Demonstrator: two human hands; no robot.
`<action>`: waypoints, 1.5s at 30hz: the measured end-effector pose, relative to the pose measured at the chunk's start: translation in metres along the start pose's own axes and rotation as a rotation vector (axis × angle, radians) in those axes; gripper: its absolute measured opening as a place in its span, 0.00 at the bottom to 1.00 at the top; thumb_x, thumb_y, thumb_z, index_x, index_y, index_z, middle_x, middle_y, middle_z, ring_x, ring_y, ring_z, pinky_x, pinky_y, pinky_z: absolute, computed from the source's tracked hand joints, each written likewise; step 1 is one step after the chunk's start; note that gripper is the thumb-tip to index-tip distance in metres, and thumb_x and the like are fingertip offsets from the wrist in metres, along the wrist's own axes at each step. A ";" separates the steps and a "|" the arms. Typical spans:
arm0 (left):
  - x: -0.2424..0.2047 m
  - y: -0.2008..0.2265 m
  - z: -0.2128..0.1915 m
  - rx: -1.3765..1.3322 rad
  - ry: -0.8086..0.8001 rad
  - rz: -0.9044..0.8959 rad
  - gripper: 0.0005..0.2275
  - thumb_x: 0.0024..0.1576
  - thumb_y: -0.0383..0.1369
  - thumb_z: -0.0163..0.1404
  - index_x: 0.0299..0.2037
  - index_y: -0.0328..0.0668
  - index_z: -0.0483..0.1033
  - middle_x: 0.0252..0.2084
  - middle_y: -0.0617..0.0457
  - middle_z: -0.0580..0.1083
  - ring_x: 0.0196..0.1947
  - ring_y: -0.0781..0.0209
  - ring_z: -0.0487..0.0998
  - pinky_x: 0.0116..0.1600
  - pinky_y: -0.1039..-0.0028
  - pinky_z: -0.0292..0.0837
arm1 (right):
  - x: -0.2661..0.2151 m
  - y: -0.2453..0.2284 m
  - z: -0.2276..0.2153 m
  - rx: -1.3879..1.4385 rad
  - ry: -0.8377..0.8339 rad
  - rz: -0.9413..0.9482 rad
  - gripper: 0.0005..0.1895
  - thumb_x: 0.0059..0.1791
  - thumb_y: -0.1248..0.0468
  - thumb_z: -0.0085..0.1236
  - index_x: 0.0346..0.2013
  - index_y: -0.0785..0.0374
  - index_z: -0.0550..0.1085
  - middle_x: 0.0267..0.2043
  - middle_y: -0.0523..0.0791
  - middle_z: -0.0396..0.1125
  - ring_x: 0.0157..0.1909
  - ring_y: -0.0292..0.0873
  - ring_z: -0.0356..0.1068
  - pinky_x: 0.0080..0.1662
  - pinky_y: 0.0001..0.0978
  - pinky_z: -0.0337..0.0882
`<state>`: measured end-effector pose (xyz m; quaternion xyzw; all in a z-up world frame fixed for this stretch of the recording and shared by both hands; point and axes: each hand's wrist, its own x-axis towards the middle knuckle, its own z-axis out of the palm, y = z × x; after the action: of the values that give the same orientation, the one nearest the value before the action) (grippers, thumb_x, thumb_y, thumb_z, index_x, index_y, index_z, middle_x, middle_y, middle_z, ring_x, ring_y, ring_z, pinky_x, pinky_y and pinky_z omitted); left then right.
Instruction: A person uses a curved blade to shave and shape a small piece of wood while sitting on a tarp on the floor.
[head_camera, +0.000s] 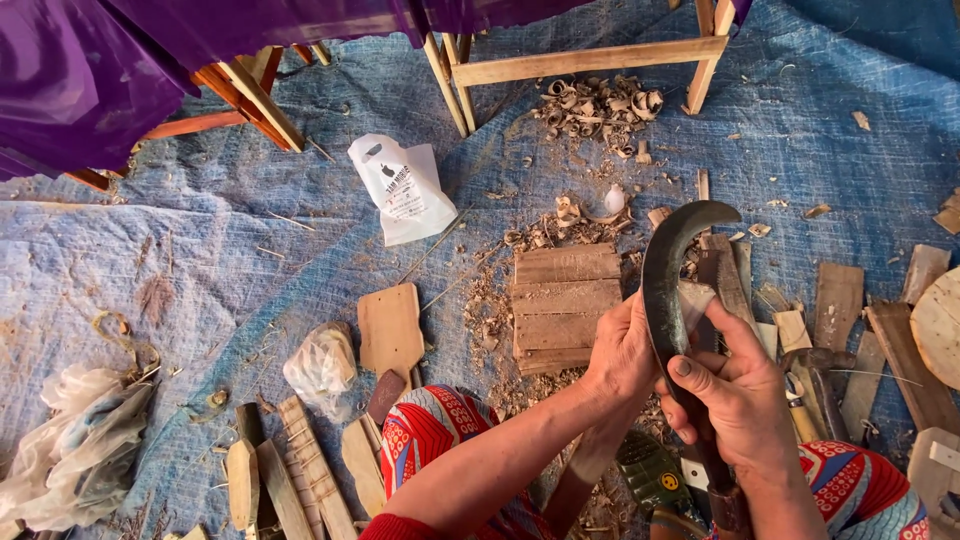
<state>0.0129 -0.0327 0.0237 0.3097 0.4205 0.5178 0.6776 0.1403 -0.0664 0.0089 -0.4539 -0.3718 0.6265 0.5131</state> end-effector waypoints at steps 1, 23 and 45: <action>-0.002 0.001 0.001 -0.014 0.006 -0.033 0.25 0.65 0.57 0.41 0.33 0.41 0.75 0.24 0.53 0.74 0.11 0.70 0.64 0.13 0.79 0.60 | -0.001 -0.002 0.002 -0.007 0.018 0.013 0.49 0.44 0.66 0.60 0.78 0.56 0.52 0.23 0.61 0.70 0.12 0.48 0.65 0.08 0.35 0.61; -0.002 -0.007 -0.006 0.043 -0.268 0.162 0.20 0.68 0.55 0.35 0.29 0.56 0.65 0.19 0.65 0.62 0.20 0.71 0.62 0.26 0.80 0.60 | -0.002 -0.010 -0.024 0.065 -0.155 -0.142 0.46 0.46 0.68 0.60 0.78 0.51 0.54 0.27 0.53 0.76 0.16 0.35 0.71 0.13 0.24 0.70; -0.011 0.000 0.005 0.056 -0.285 -0.054 0.31 0.60 0.64 0.38 0.44 0.40 0.71 0.26 0.52 0.71 0.23 0.61 0.72 0.28 0.70 0.71 | -0.001 -0.016 -0.031 -0.038 0.163 -0.082 0.32 0.44 0.70 0.60 0.64 0.58 0.68 0.25 0.60 0.70 0.13 0.46 0.64 0.11 0.32 0.60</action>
<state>0.0161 -0.0436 0.0287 0.3874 0.3423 0.4384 0.7352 0.1749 -0.0639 0.0146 -0.4974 -0.3587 0.5588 0.5583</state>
